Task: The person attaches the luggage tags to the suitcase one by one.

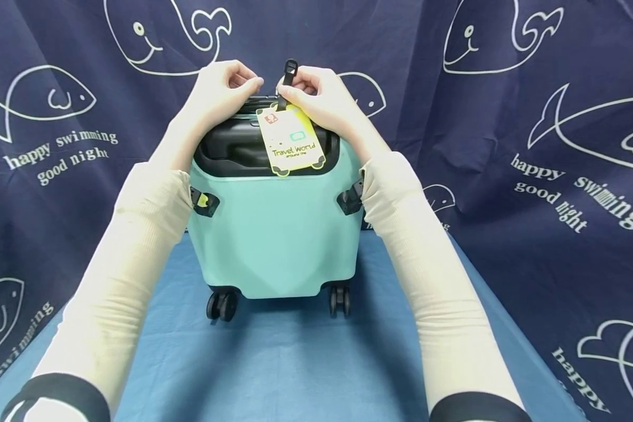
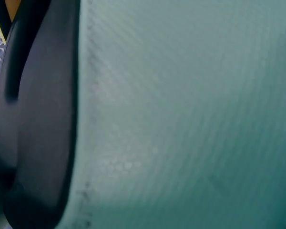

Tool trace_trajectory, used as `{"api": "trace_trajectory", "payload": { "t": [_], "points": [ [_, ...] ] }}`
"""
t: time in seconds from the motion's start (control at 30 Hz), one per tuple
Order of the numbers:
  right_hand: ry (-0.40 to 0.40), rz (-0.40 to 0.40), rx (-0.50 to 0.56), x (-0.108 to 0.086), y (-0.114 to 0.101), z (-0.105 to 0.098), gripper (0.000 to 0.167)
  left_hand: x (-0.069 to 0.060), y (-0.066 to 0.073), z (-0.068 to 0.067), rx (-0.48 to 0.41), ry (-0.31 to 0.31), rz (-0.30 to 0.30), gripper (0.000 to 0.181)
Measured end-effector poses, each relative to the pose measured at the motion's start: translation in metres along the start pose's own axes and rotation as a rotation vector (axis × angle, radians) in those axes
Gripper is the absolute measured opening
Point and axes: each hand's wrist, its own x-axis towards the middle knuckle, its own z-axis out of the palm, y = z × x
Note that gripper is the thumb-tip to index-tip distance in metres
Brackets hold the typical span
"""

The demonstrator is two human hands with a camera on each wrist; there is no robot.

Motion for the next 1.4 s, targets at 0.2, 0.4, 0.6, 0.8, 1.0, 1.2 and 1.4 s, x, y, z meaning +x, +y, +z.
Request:
{"api": "trace_trajectory", "payload": {
  "t": [0.2,0.4,0.6,0.8,1.0,1.2,1.4],
  "points": [
    [0.015,0.016,-0.004,-0.002,-0.001,-0.005,0.012,0.0,0.004,0.001,0.072,-0.053,-0.022,0.037],
    [0.004,0.008,-0.001,-0.001,0.0,0.0,0.013,-0.006,0.0,0.0,0.135,-0.06,-0.027,0.035],
    [0.004,0.0,-0.041,0.0,-0.002,0.003,0.014,-0.009,-0.003,-0.003,0.072,-0.071,-0.045,0.031],
    [0.012,0.008,-0.03,-0.001,-0.003,0.001,0.013,-0.005,-0.001,-0.003,-0.037,-0.071,-0.002,0.027],
    [0.013,0.008,-0.03,-0.001,-0.003,0.001,0.013,-0.003,0.0,-0.003,-0.085,-0.036,0.035,0.027],
    [0.007,0.007,-0.032,-0.002,-0.001,0.001,0.013,0.004,0.003,-0.006,-0.178,-0.085,-0.003,0.034],
    [0.006,-0.042,-0.015,-0.002,-0.001,0.0,0.014,0.007,0.005,-0.007,-0.454,-0.12,-0.181,0.044]
  ]
}}
